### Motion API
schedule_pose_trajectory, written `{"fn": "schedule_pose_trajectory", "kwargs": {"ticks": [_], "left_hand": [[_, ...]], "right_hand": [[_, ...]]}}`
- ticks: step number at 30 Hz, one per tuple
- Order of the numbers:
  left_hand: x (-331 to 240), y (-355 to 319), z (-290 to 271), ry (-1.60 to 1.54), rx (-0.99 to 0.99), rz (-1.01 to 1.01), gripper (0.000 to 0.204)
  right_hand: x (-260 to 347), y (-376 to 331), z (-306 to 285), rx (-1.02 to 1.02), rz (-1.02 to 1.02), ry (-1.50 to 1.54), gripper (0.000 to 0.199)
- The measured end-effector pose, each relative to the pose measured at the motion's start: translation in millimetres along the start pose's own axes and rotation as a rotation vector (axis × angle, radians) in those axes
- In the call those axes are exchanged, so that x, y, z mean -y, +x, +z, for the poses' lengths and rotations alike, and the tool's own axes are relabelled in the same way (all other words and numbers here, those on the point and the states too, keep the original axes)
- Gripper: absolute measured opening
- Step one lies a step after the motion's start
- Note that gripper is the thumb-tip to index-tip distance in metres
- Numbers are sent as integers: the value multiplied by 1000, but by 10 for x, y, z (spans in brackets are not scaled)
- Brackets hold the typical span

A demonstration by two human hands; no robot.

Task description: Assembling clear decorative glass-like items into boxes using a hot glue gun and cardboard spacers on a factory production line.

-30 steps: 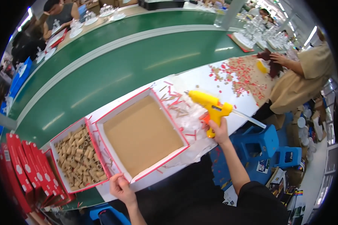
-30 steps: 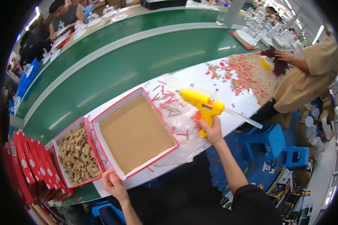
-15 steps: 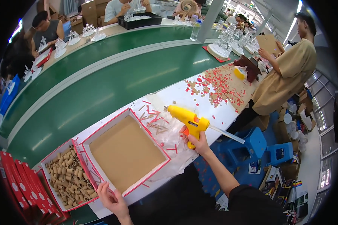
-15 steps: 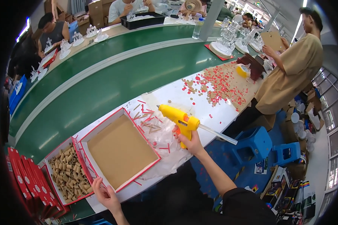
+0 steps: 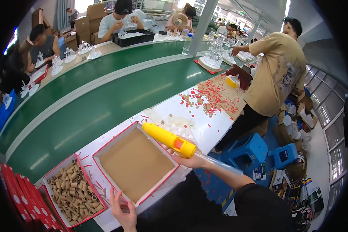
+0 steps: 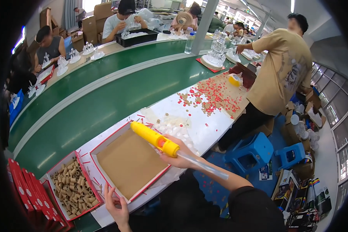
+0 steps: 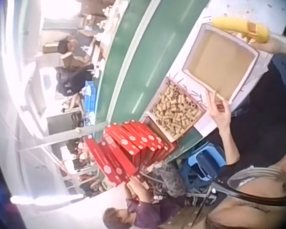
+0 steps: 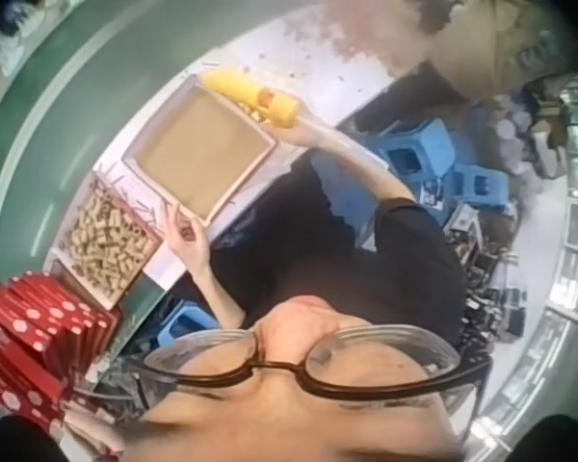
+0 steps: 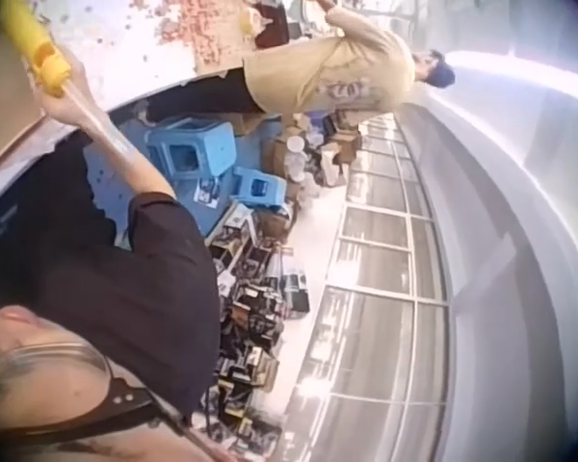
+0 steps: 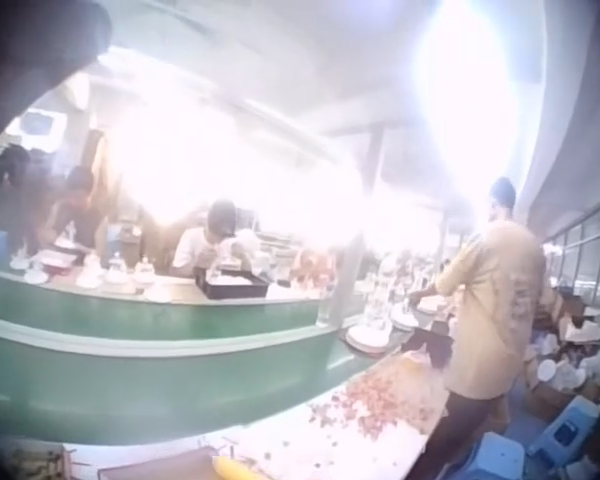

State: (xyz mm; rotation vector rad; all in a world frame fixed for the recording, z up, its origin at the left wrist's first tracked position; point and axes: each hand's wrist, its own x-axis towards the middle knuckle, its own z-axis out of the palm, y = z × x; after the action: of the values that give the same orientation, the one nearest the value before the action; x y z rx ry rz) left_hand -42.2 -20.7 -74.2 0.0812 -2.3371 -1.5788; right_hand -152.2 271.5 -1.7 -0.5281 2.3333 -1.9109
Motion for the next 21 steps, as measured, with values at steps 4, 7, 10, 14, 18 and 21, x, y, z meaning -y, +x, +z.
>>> {"fn": "schedule_pose_trajectory", "kwargs": {"ticks": [4,7,10,14,18,21], "left_hand": [[38,-6,5,-42,-13,23,45],[49,-36,-23,-49,-18,-11,44],[28,-19,-50,-42,9,-5,43],[-53,-3,-54,-67,51,10,43],[-24,-29,-65,-121,79,7,43],[67,-42,-126,-119,82,-19,42]], "right_hand": [[-110,86,221,122,45,103,43],[54,141,375,228,34,226,32],[4,146,413,295,51,214,26],[31,131,413,337,187,389,23],[23,81,427,312,227,424,24],[25,77,489,297,290,417,27]]}}
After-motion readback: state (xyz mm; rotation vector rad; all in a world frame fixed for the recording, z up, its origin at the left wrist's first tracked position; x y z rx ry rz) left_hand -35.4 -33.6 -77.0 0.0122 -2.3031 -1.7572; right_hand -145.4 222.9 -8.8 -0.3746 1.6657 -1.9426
